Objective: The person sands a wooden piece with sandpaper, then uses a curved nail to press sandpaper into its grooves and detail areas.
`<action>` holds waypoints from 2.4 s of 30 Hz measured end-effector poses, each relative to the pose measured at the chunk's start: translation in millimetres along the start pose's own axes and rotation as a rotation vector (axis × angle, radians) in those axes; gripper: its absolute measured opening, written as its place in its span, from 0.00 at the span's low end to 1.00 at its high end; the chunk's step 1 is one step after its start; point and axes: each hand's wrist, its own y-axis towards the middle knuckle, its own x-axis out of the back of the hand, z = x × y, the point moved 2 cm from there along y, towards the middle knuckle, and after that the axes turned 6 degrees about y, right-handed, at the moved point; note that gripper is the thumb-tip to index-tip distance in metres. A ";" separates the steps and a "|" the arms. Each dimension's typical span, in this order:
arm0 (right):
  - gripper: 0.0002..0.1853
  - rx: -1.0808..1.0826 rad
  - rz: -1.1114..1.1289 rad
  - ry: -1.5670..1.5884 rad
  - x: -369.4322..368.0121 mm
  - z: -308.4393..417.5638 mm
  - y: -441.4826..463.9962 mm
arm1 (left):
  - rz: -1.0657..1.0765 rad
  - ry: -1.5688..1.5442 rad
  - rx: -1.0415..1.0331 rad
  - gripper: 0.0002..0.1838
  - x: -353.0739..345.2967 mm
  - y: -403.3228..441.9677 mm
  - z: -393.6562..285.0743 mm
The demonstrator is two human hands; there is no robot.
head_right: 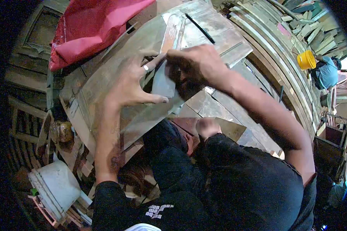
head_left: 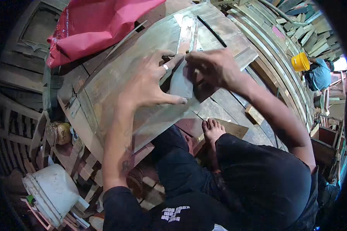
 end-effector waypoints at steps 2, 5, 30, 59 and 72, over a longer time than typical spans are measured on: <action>0.21 0.020 0.120 0.094 1.0 22.6 -8.8 | -0.019 0.014 -0.023 0.59 3.8 2.2 -2.9; 0.18 0.112 0.140 0.094 4.7 15.1 -7.9 | -0.014 0.052 -0.020 0.59 7.9 3.5 -6.5; 0.20 0.063 0.039 0.057 -5.6 10.0 -12.7 | -0.004 0.011 0.006 0.60 5.7 2.6 -4.2; 0.19 -0.388 -0.362 0.363 14.9 -5.1 0.9 | -0.019 0.089 -0.023 0.59 8.9 0.2 1.7; 0.22 -0.567 -0.043 0.769 24.5 26.2 -3.6 | -0.170 0.047 -0.099 0.47 8.5 7.0 -3.6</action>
